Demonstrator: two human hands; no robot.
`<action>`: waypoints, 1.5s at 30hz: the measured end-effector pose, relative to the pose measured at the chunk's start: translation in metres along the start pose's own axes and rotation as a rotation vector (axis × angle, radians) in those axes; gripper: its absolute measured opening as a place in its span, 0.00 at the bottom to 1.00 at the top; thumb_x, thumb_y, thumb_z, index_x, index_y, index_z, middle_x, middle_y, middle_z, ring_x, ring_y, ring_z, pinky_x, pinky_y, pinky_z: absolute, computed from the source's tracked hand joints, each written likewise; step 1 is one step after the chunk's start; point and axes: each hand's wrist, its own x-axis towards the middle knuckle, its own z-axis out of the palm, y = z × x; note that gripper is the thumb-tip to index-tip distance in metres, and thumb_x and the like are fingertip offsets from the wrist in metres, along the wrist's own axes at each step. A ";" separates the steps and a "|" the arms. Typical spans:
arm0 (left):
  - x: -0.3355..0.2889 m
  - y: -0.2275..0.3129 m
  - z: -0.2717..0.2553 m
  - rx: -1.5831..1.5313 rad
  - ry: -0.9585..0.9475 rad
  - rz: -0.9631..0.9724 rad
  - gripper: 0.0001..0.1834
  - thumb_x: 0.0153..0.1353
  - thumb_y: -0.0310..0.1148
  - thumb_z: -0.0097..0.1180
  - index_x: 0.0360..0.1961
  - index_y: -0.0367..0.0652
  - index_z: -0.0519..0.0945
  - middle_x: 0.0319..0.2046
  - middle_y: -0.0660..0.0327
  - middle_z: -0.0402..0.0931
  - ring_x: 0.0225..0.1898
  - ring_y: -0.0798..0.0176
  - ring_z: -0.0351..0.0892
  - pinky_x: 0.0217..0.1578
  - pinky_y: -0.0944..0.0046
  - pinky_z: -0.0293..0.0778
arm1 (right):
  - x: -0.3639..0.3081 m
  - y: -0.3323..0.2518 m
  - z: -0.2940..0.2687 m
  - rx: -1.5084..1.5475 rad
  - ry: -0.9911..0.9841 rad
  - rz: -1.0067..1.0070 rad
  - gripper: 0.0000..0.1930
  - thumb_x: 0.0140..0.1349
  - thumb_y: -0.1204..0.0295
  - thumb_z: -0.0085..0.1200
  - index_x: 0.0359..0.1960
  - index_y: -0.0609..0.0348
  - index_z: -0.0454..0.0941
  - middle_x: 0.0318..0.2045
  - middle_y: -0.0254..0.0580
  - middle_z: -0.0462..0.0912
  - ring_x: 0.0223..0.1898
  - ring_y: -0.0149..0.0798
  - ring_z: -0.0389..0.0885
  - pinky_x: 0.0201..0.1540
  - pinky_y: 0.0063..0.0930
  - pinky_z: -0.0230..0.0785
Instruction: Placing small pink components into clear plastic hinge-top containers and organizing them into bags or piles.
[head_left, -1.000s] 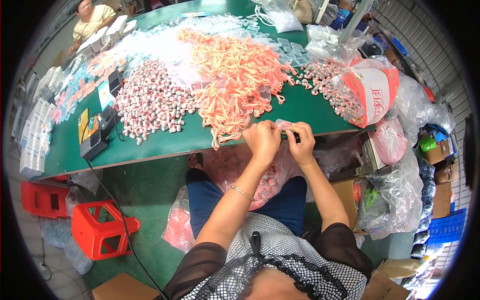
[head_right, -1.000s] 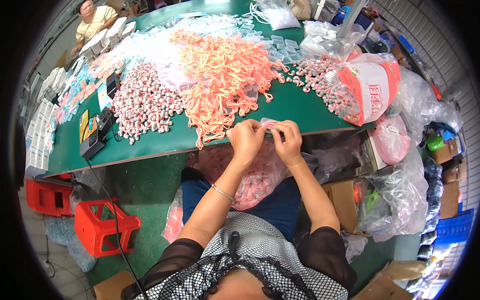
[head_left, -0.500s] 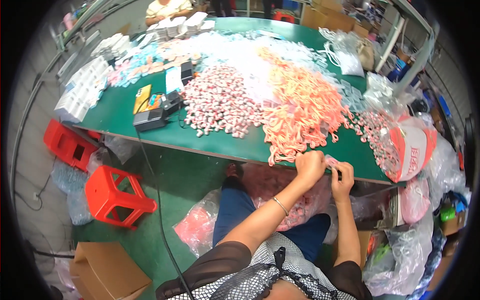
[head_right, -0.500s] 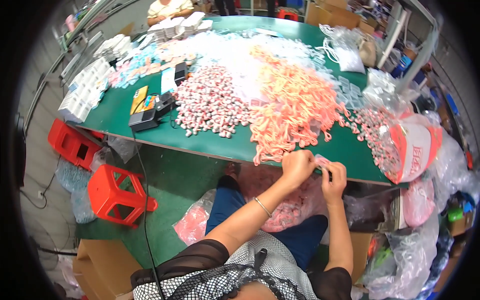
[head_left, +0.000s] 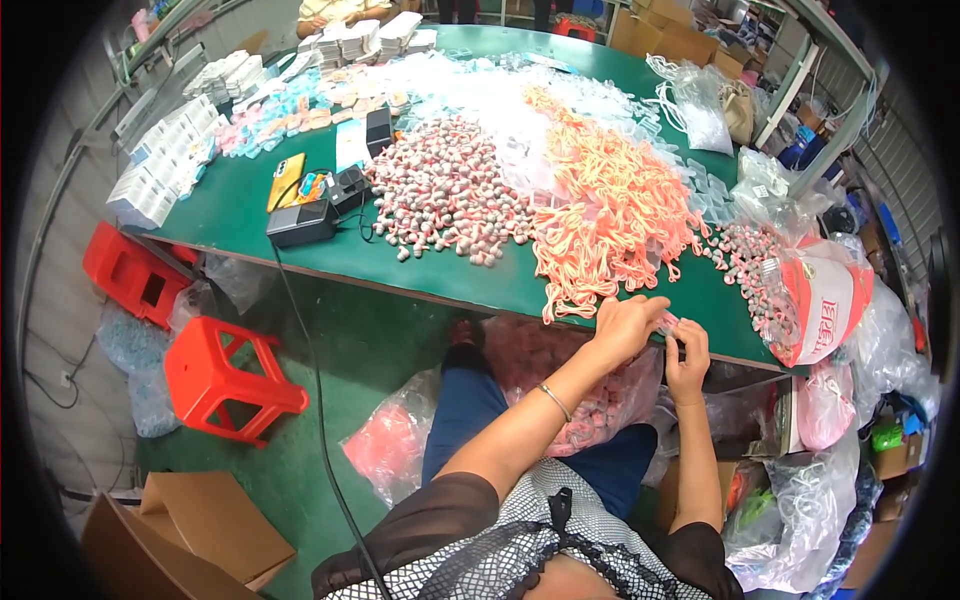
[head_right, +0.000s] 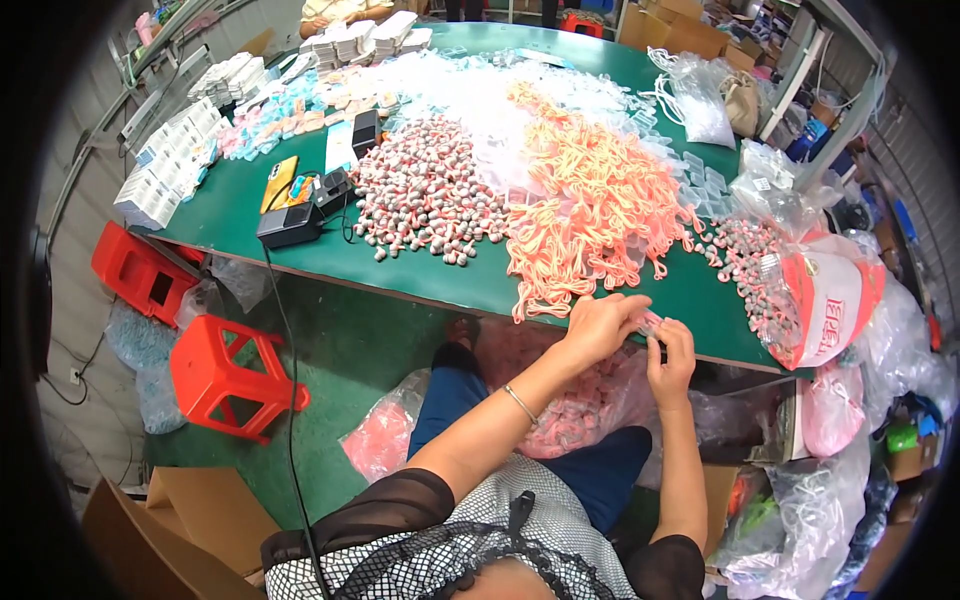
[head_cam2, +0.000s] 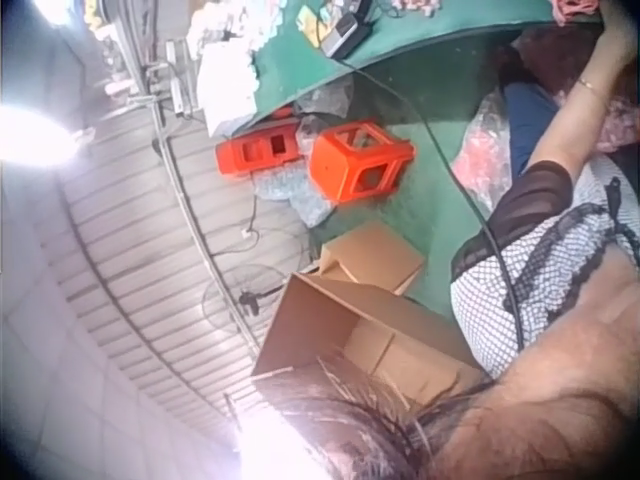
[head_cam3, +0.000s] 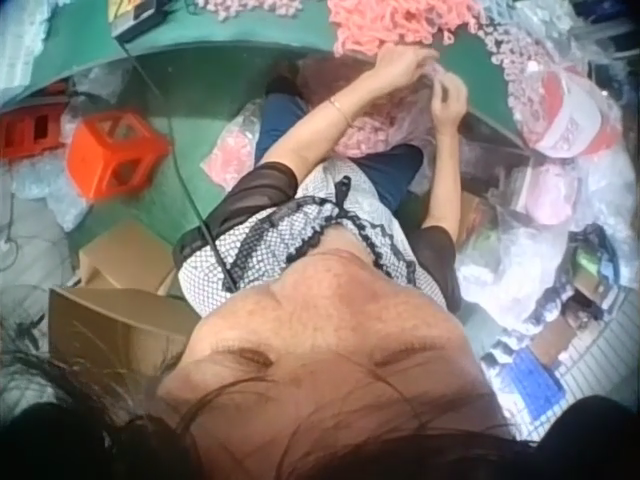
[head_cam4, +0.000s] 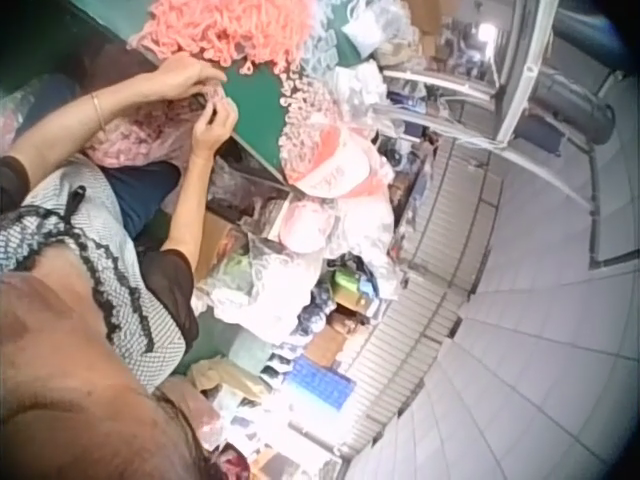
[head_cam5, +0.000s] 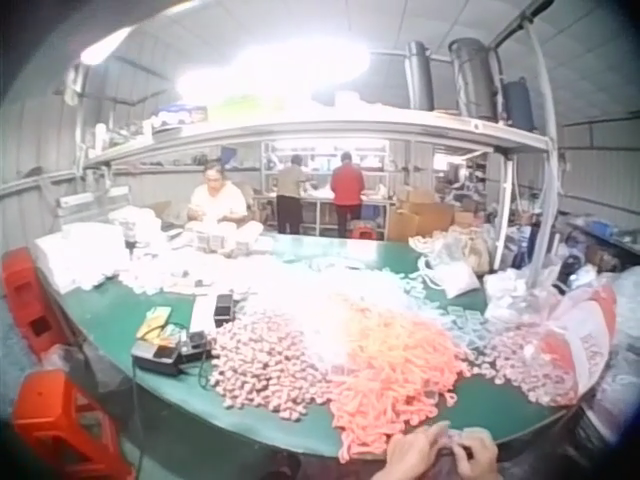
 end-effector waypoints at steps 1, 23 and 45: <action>-0.001 -0.005 -0.001 0.097 -0.079 0.080 0.18 0.54 0.33 0.64 0.48 0.52 0.82 0.36 0.60 0.79 0.32 0.53 0.81 0.34 0.53 0.71 | -0.001 0.001 -0.001 -0.002 -0.001 0.000 0.10 0.54 0.83 0.61 0.37 0.63 0.77 0.39 0.49 0.79 0.47 0.54 0.79 0.53 0.42 0.72; 0.035 -0.130 -0.234 0.919 0.195 -0.359 0.41 0.53 0.65 0.58 0.67 0.66 0.67 0.70 0.48 0.54 0.70 0.33 0.49 0.62 0.23 0.44 | 0.002 -0.003 0.002 0.062 -0.052 -0.042 0.20 0.46 0.79 0.66 0.43 0.61 0.76 0.45 0.49 0.78 0.48 0.55 0.77 0.53 0.44 0.71; 0.060 -0.171 -0.234 0.992 0.290 -0.094 0.26 0.61 0.51 0.54 0.61 0.63 0.73 0.60 0.53 0.67 0.62 0.41 0.61 0.56 0.37 0.58 | -0.001 -0.001 0.003 0.104 0.026 -0.135 0.20 0.43 0.80 0.67 0.40 0.58 0.76 0.41 0.45 0.79 0.43 0.53 0.78 0.49 0.45 0.73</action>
